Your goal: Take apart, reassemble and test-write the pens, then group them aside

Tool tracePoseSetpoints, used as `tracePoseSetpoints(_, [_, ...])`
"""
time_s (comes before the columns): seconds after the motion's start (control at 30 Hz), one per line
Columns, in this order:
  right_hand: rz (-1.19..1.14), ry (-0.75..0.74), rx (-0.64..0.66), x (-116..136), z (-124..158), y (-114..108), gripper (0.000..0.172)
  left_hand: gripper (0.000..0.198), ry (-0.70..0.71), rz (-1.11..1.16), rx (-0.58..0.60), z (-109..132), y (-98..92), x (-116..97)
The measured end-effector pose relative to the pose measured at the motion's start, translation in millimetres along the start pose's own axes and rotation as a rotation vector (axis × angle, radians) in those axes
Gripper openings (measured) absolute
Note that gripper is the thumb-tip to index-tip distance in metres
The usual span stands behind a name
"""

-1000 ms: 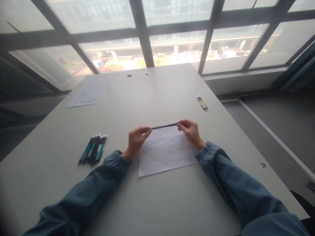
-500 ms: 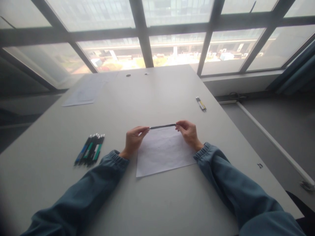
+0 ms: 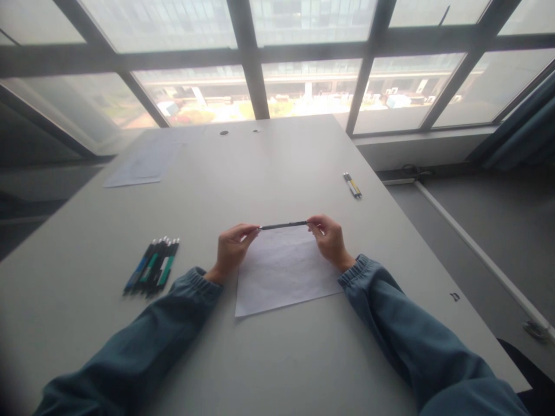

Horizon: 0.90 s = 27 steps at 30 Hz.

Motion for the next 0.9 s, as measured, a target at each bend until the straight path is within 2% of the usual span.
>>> tracePoseSetpoints(0.9, [0.029, -0.044, -0.008, -0.9, -0.8, 0.4, 0.016, 0.018, 0.026, 0.040, 0.003, 0.7, -0.6, 1.4])
Point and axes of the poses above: each hand's wrist, its own z-axis away from the middle knuckle, its own y-axis out of the palm, x = y × z, the point moved 2 cm from there along -z, towards the middle knuckle, and after that the axes turned 12 degrees about x, right-handed, at the moved point
